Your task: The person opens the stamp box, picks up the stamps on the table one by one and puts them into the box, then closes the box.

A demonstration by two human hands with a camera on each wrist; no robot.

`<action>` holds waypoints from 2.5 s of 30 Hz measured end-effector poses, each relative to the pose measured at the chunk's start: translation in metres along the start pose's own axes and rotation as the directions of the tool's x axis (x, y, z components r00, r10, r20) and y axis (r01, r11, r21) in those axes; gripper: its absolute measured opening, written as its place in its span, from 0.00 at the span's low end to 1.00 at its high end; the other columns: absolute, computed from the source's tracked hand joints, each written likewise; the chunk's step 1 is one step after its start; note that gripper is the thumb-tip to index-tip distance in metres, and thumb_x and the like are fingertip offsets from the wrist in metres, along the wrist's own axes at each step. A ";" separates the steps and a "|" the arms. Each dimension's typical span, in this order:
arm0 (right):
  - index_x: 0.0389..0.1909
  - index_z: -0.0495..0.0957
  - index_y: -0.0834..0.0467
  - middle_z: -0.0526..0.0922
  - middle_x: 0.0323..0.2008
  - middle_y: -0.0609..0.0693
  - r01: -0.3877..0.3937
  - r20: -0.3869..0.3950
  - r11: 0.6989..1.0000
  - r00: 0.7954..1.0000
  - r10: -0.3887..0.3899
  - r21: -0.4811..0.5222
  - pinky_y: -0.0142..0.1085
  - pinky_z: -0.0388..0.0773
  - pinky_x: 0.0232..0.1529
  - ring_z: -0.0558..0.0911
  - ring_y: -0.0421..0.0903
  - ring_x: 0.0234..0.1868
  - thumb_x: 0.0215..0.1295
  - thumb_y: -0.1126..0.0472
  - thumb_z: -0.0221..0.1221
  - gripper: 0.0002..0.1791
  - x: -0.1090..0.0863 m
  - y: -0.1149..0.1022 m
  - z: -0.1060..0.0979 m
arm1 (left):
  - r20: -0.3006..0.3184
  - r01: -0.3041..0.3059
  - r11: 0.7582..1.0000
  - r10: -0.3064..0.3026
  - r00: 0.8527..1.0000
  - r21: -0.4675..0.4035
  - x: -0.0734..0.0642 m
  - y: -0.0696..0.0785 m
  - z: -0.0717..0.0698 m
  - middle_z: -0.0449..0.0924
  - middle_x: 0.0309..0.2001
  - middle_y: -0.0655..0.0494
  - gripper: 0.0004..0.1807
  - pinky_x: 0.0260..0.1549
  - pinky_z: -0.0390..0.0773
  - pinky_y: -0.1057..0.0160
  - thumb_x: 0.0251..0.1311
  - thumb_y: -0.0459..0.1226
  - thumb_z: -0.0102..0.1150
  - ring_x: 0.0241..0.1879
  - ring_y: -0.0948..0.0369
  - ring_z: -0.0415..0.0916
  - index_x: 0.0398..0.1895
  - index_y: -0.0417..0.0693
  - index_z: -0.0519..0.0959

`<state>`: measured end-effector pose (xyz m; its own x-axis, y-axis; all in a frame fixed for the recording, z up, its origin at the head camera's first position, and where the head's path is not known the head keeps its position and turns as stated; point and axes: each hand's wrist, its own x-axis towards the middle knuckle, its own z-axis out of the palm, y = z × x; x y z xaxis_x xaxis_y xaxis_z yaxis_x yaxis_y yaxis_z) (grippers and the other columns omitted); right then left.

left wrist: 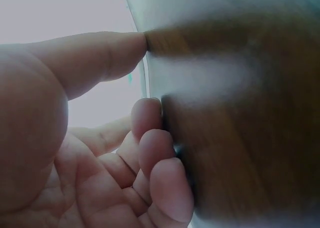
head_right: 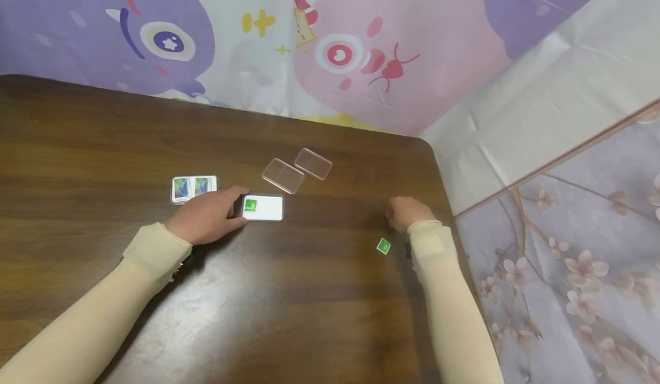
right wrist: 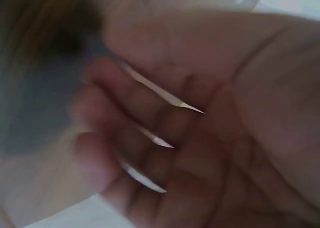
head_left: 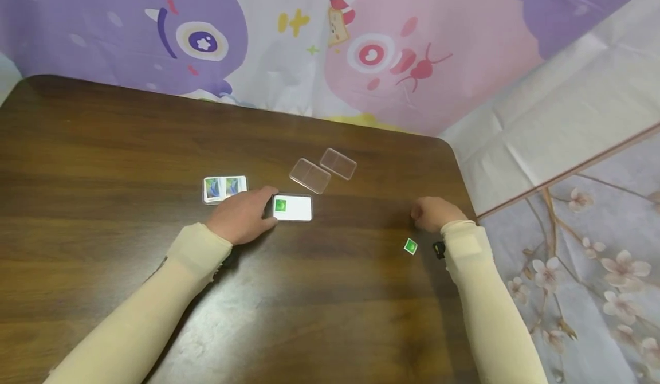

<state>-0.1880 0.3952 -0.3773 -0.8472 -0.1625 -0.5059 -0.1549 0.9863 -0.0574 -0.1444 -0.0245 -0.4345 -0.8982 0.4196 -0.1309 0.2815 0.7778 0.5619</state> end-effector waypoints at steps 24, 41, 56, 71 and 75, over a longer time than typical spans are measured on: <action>0.16 0.73 0.51 0.67 0.14 0.40 -0.096 0.340 0.995 0.936 0.086 0.011 0.32 0.65 0.24 0.65 0.38 0.19 0.51 0.52 0.77 0.21 0.002 -0.013 0.003 | 0.003 0.016 1.000 -0.016 1.000 -0.002 -0.001 0.000 0.000 0.79 0.63 0.39 0.35 0.56 0.77 0.43 0.69 0.44 0.62 0.57 0.44 0.80 0.74 0.37 0.66; 0.10 0.75 0.53 0.69 0.09 0.42 -0.107 0.288 0.993 0.951 0.116 -0.045 0.32 0.67 0.21 0.66 0.38 0.13 0.52 0.58 0.72 0.19 0.008 -0.018 0.003 | 0.006 0.019 1.000 -0.019 1.000 0.006 0.001 -0.001 0.001 0.79 0.63 0.39 0.34 0.55 0.77 0.43 0.69 0.43 0.63 0.57 0.45 0.80 0.73 0.37 0.67; 0.27 0.80 0.57 0.79 0.26 0.48 0.062 0.110 0.997 0.992 -0.057 -0.038 0.41 0.73 0.33 0.75 0.46 0.29 0.61 0.60 0.62 0.06 0.012 -0.021 -0.001 | 0.008 0.018 1.000 -0.018 1.000 0.004 0.002 -0.001 0.001 0.79 0.63 0.40 0.34 0.54 0.77 0.44 0.69 0.44 0.62 0.55 0.46 0.81 0.74 0.38 0.66; 0.49 0.78 0.57 0.83 0.32 0.48 0.288 -0.212 0.898 0.951 -0.226 0.332 0.42 0.75 0.38 0.81 0.45 0.33 0.68 0.59 0.67 0.13 0.038 -0.083 -0.007 | 0.008 0.017 1.000 -0.017 1.000 -0.001 0.001 -0.002 0.001 0.81 0.60 0.41 0.34 0.52 0.78 0.46 0.69 0.43 0.63 0.52 0.48 0.81 0.73 0.38 0.67; 0.38 0.77 0.54 0.79 0.34 0.47 0.330 -0.266 0.869 0.933 -0.242 0.369 0.41 0.73 0.38 0.76 0.45 0.35 0.67 0.58 0.69 0.09 0.043 -0.103 -0.005 | 0.001 0.017 1.000 -0.017 1.000 0.003 0.000 -0.002 0.001 0.81 0.60 0.41 0.34 0.52 0.78 0.46 0.68 0.43 0.63 0.52 0.48 0.82 0.73 0.38 0.67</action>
<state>-0.2104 0.2861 -0.3889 -0.8884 -0.3978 -0.2292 -0.2267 0.8143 -0.5343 -0.1447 -0.0255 -0.4365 -0.9024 0.4071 -0.1412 0.2673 0.7860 0.5575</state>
